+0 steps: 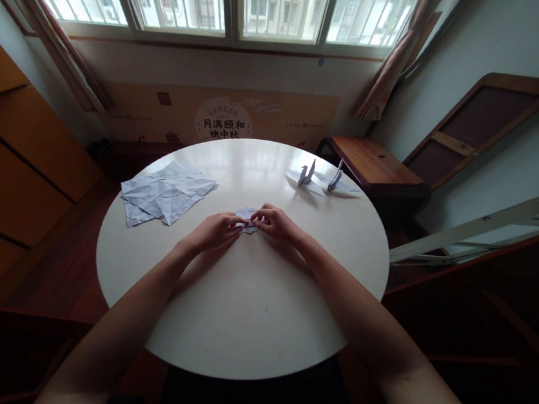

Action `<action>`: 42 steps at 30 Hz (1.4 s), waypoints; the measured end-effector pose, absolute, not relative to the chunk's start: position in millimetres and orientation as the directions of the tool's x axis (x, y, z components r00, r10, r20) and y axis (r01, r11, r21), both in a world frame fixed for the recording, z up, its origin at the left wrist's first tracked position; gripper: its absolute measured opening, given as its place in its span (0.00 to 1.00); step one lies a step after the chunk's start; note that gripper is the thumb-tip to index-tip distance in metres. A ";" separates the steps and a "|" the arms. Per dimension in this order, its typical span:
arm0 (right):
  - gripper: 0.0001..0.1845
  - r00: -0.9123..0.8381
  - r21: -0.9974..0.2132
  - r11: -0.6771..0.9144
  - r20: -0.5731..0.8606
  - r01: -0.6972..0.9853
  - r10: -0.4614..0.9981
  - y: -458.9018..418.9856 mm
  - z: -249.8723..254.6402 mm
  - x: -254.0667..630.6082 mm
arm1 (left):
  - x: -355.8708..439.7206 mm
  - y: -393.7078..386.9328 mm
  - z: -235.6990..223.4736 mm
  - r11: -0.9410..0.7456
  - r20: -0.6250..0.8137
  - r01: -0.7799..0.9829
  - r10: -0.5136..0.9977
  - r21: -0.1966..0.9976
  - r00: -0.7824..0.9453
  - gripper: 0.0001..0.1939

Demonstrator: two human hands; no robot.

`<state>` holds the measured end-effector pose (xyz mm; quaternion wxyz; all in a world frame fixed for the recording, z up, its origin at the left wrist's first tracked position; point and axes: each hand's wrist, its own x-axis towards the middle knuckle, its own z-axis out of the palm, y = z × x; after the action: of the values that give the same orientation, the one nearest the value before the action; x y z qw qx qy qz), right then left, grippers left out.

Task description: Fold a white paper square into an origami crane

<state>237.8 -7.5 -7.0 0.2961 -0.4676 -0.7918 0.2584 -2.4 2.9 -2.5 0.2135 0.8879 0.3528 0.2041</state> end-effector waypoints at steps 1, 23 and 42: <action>0.07 -0.389 -0.684 0.432 0.229 0.588 0.892 -8.2 -6.1 237.7 | -2.6 2.6 -2.0 -0.658 0.208 0.541 0.715 0.524 0.668 0.17; 0.06 -0.404 -0.717 0.410 0.194 0.564 0.894 -8.0 -6.9 238.6 | -1.9 -0.8 2.6 -0.637 0.175 0.549 0.724 0.541 0.667 0.19; 0.06 -0.403 -0.718 0.399 0.180 0.570 0.898 -9.3 -6.0 238.0 | -2.4 0.1 2.9 -0.645 0.173 0.557 0.721 0.523 0.671 0.18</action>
<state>238.0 -9.3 -6.0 0.2850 -0.4664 -0.7864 0.2878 -2.4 0.1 2.9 0.2192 0.8874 0.3601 0.1866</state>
